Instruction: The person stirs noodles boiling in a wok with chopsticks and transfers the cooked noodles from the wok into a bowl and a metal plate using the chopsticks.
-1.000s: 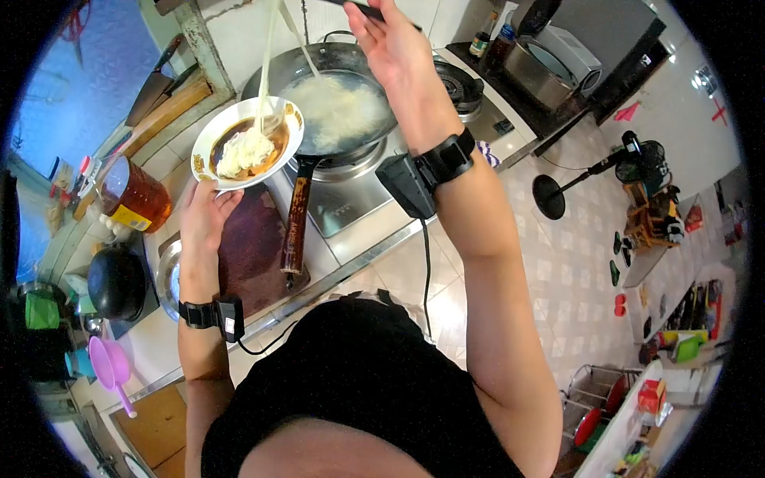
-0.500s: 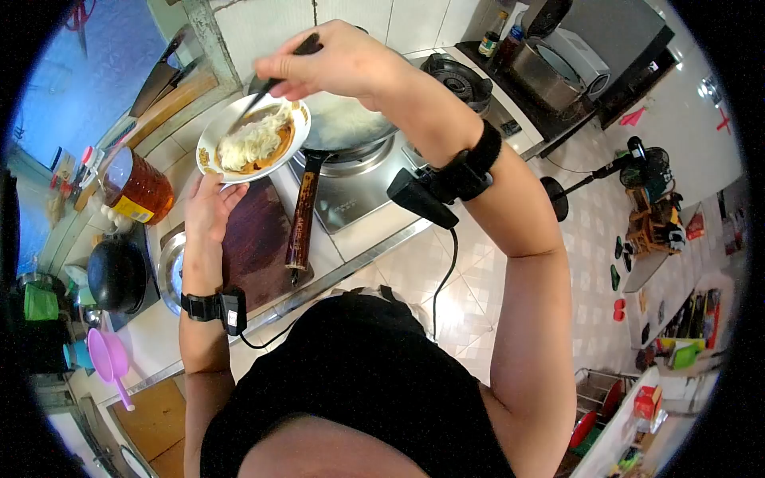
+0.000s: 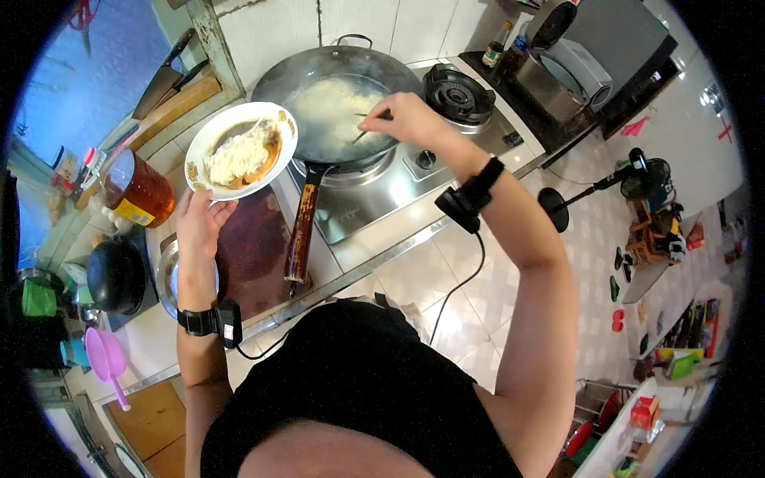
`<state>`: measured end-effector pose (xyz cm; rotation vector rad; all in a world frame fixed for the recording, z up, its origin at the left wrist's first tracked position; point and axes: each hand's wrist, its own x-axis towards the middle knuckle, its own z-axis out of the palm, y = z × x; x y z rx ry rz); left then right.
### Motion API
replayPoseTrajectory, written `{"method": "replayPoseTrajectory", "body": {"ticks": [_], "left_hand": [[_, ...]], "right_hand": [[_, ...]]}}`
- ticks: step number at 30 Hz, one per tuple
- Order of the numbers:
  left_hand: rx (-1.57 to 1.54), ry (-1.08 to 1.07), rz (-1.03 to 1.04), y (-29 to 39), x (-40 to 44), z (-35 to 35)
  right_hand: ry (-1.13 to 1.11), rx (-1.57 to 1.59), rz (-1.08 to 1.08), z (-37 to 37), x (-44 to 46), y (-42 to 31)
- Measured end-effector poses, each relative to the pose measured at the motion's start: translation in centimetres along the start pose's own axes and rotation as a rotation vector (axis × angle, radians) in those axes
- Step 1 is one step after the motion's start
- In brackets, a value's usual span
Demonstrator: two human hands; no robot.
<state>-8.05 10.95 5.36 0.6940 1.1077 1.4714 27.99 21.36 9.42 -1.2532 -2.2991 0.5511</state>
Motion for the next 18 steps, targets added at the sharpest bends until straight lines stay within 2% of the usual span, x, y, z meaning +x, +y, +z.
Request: {"method": "replayPoseTrajectory", "body": {"ticks": [4, 6, 8, 9, 11, 12, 14, 15, 16, 18], "left_hand": [[-0.006, 0.022, 0.015, 0.3, -0.2, -0.1], [-0.008, 0.020, 0.029, 0.6, -0.5, -0.2], [-0.011, 0.016, 0.037, 0.9, -0.7, -0.3], [-0.004, 0.025, 0.031, 1.0, -0.7, -0.3], [0.002, 0.036, 0.031, 1.1, -0.8, -0.4], [-0.002, 0.034, 0.037, 1.2, -0.9, -0.5], [-0.005, 0.034, 0.053, 1.5, -1.1, -0.7], [-0.005, 0.025, 0.051, 1.7, -1.4, -0.7], [-0.007, 0.015, 0.051, 1.8, -1.6, -0.7], [-0.015, 0.016, 0.061, 2.1, -1.8, -0.9]], "right_hand": [[0.171, -0.115, 0.057, 2.8, 2.3, 5.2], [0.234, -0.159, 0.061, 3.7, 3.4, 5.8], [0.429, -0.236, 0.151, 4.9, 4.4, 6.1], [0.427, -0.234, 0.148, 5.4, 5.1, 6.7], [0.703, 0.482, 0.529, 5.9, 7.0, 7.5], [0.702, 0.483, 0.524, 5.9, 7.9, 7.7], [1.109, 1.151, 0.801, 6.2, 9.4, 7.9], [1.111, 1.306, 0.731, 6.4, 9.3, 8.2], [1.108, 1.311, 0.722, 6.7, 9.4, 8.4], [1.137, 1.629, 0.702, 6.9, 9.3, 7.7]]}}
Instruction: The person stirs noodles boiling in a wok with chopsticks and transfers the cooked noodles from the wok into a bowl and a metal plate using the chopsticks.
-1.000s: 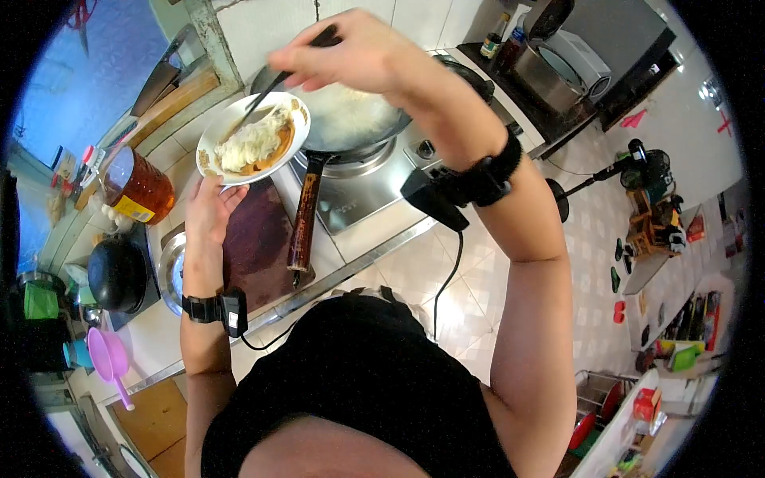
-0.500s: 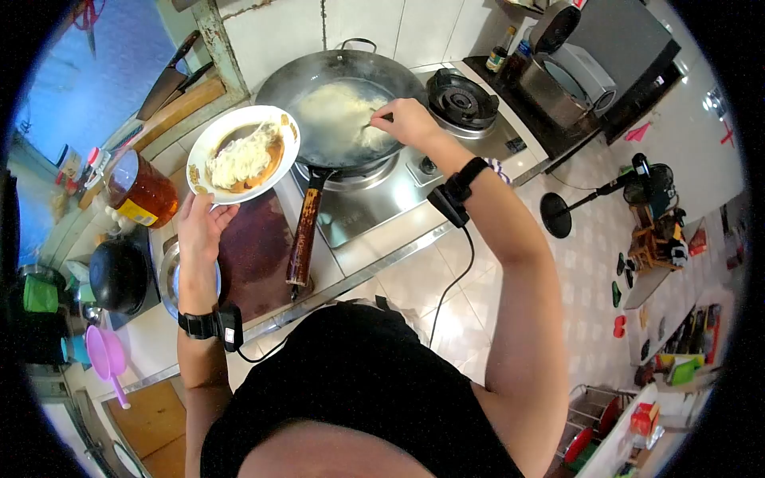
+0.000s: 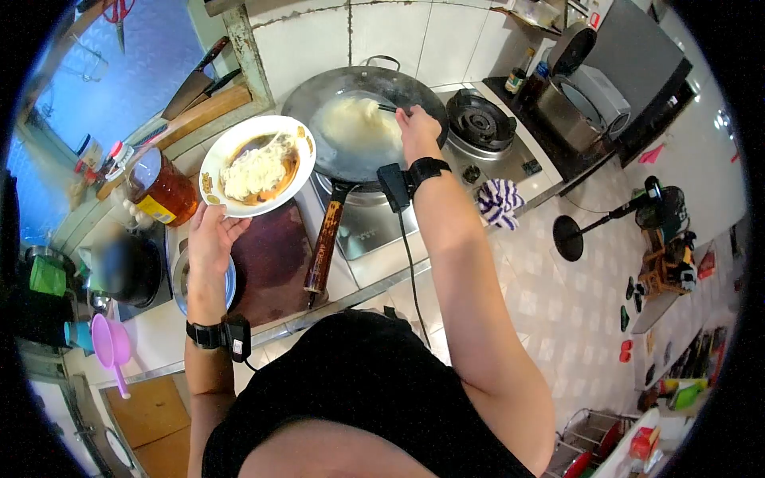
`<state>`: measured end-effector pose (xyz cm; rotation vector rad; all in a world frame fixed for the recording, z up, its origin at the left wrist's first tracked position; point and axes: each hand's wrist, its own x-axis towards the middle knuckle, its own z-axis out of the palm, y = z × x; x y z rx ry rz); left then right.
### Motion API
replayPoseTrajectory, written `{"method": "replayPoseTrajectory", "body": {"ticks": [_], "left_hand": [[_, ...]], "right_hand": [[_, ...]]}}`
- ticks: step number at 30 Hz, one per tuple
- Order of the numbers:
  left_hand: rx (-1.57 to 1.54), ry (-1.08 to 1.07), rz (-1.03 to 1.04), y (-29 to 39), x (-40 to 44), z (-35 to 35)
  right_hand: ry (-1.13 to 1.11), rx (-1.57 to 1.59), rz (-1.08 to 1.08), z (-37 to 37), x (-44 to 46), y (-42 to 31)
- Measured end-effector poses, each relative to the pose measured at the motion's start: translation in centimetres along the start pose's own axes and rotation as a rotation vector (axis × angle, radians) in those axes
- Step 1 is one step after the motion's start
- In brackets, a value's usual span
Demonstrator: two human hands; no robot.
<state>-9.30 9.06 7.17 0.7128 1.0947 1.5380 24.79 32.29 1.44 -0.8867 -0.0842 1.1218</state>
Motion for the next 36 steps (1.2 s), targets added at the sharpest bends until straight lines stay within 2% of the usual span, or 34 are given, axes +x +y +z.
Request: {"method": "replayPoseTrajectory", "body": {"ticks": [5, 7, 10, 14, 16, 17, 22, 26, 28, 29, 36], "left_hand": [[-0.005, -0.013, 0.003, 0.0, -0.3, -0.8], [-0.004, -0.010, 0.003, 0.0, -0.3, -1.0], [0.002, -0.013, -0.012, 0.0, -0.3, -1.4], [0.003, -0.013, -0.014, -0.3, -0.4, -1.7], [0.008, -0.008, -0.020, -0.4, -0.4, -1.5], [0.013, 0.001, -0.021, -0.4, -0.4, -1.4], [0.014, -0.049, -0.023, -0.7, -0.1, -1.3], [0.011, -0.050, -0.039, -0.9, 0.1, -0.9], [0.001, -0.055, -0.051, -1.0, 0.2, -0.7], [0.000, -0.060, -0.054, -1.1, 0.3, -0.8], [-0.009, -0.092, -0.066, -1.4, 0.1, -0.4]], "right_hand": [[-0.118, 0.091, 0.061, 0.0, -0.5, 1.5], [-0.171, 0.237, 0.114, 0.0, 0.3, 2.1], [-0.275, 0.363, 0.192, 0.3, 0.6, 1.6], [-0.315, 0.400, 0.169, 1.9, -1.0, -1.0], [-0.366, 0.342, 0.065, 2.8, -1.3, -2.8], [-0.349, 0.371, 0.088, 3.4, -1.2, -4.0], [-0.375, 0.318, -0.070, 5.6, -4.5, -10.1], [-0.491, 0.275, -0.181, 6.8, -5.0, -14.6], [-0.702, 0.267, -0.108, 6.5, 0.6, -18.5], [-0.731, 0.278, -0.108, 7.0, 1.4, -19.9], [-0.756, 0.200, -0.358, 10.4, -3.6, -25.2]]}}
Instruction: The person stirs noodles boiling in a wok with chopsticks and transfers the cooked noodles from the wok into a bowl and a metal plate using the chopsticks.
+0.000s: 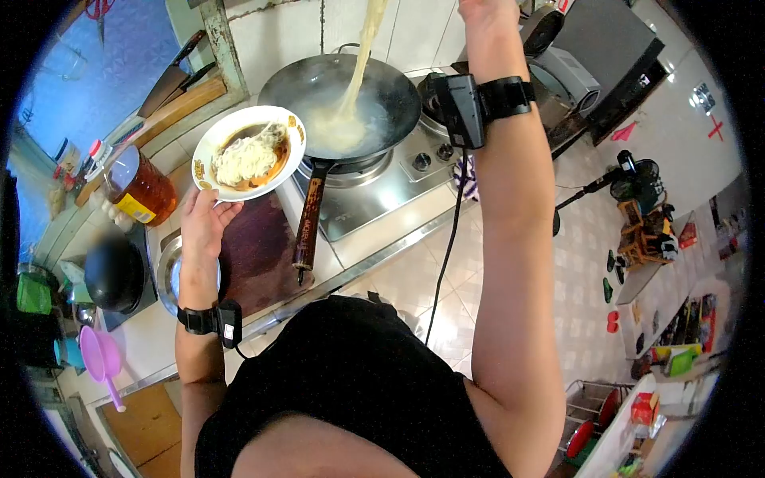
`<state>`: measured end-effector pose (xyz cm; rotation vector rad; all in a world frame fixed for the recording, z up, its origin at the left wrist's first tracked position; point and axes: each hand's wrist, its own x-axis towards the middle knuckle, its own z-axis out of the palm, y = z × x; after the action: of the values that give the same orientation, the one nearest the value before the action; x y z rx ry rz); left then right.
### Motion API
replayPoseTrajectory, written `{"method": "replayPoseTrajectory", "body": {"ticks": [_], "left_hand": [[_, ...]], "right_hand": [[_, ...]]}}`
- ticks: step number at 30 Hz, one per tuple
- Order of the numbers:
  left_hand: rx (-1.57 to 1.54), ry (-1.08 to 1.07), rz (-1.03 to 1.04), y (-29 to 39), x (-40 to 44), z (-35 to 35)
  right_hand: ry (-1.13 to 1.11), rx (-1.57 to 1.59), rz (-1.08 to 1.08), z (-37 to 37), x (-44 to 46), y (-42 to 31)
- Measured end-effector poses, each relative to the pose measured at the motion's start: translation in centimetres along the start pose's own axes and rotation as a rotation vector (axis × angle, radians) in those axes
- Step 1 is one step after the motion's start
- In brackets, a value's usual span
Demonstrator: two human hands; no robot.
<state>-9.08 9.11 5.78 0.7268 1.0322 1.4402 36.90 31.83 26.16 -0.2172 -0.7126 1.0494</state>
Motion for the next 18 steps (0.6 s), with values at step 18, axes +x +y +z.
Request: {"method": "replayPoseTrajectory", "body": {"ticks": [18], "left_hand": [[-0.028, -0.007, -0.009, -0.3, -0.9, 0.8]], "right_hand": [[0.054, -0.075, -0.227, 10.9, 1.8, -6.9]]}}
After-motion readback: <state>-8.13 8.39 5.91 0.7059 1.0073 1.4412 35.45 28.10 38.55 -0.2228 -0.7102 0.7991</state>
